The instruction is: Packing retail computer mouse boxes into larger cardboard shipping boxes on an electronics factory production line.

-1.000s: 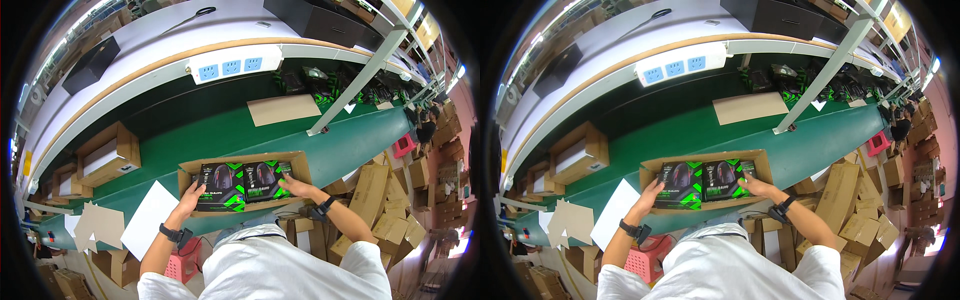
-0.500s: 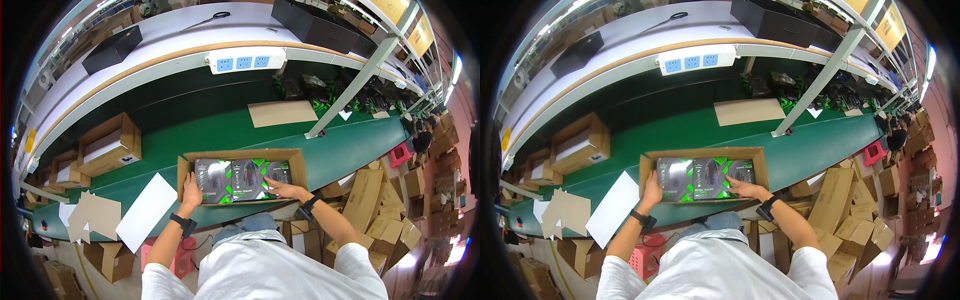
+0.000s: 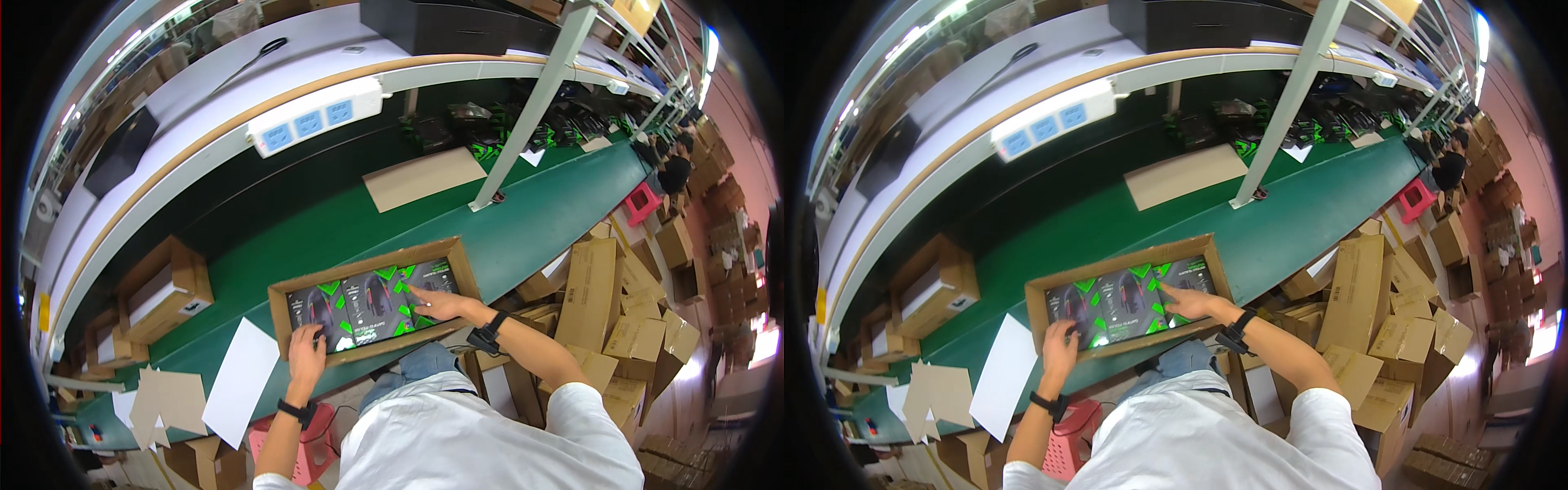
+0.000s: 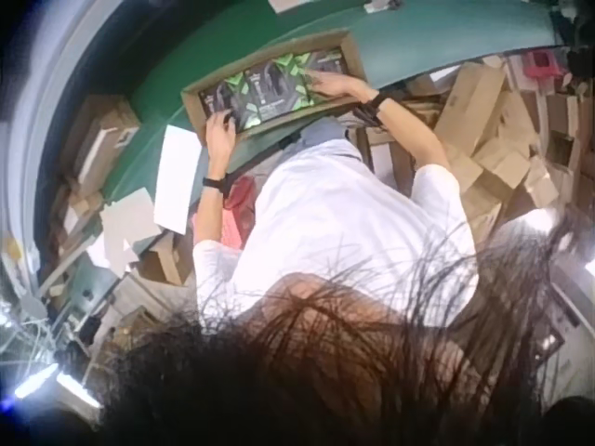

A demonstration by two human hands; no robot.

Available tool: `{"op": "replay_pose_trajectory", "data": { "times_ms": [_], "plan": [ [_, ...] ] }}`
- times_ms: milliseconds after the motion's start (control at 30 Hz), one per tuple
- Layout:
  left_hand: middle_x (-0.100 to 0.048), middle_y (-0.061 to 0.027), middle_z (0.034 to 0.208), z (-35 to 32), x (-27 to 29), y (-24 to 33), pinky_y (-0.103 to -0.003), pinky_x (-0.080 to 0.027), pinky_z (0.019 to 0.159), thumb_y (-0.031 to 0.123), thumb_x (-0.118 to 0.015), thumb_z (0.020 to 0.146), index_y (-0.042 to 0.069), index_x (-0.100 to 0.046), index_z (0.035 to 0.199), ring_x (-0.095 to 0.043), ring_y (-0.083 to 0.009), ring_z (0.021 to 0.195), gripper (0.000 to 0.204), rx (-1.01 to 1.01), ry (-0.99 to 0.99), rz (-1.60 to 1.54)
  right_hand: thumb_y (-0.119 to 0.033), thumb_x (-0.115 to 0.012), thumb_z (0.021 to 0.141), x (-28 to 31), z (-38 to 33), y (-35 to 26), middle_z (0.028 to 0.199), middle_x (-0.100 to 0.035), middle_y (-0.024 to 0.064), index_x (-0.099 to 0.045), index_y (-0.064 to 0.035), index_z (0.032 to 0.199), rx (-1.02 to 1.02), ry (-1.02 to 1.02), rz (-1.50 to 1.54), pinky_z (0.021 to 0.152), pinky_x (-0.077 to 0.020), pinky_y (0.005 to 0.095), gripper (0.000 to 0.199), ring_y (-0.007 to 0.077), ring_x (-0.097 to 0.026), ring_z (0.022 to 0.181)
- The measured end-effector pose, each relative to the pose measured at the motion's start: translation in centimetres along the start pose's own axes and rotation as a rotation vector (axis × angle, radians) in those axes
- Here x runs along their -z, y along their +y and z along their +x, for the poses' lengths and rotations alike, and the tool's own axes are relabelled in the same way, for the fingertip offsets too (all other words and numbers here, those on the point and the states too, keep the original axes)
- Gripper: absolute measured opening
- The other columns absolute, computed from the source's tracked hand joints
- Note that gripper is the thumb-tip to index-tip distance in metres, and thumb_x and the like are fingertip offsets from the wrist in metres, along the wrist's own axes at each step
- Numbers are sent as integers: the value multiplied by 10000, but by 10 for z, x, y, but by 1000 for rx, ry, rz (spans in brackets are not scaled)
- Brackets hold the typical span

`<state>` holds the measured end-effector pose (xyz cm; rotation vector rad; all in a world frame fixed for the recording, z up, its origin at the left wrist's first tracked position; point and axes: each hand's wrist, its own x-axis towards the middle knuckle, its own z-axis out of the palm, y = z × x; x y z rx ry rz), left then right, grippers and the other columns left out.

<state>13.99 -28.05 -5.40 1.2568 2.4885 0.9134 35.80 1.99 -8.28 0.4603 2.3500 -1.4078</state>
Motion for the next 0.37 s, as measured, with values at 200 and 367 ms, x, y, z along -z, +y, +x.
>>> {"op": "replay_pose_trajectory", "data": {
  "times_ms": [200,367],
  "plan": [
    [-621,-142,1086,22,11,23,-423,-447,917,77,-622,828,33,-637,1014,-558,-338,1039,192,-57,-23,90,-392,-552,962,170,-55,-45,1201,-629,120,-434,-82,1421,24,-5,269,811,-511,317,566,163,-626,1007],
    [-646,-165,1001,51,-4,7,-436,-465,895,75,-641,808,45,-652,955,-592,-342,974,150,62,-106,109,-395,-639,876,285,53,71,1262,-575,215,-432,-30,1386,-90,724,68,978,-448,372,660,343,-588,1122]
  ]
}}
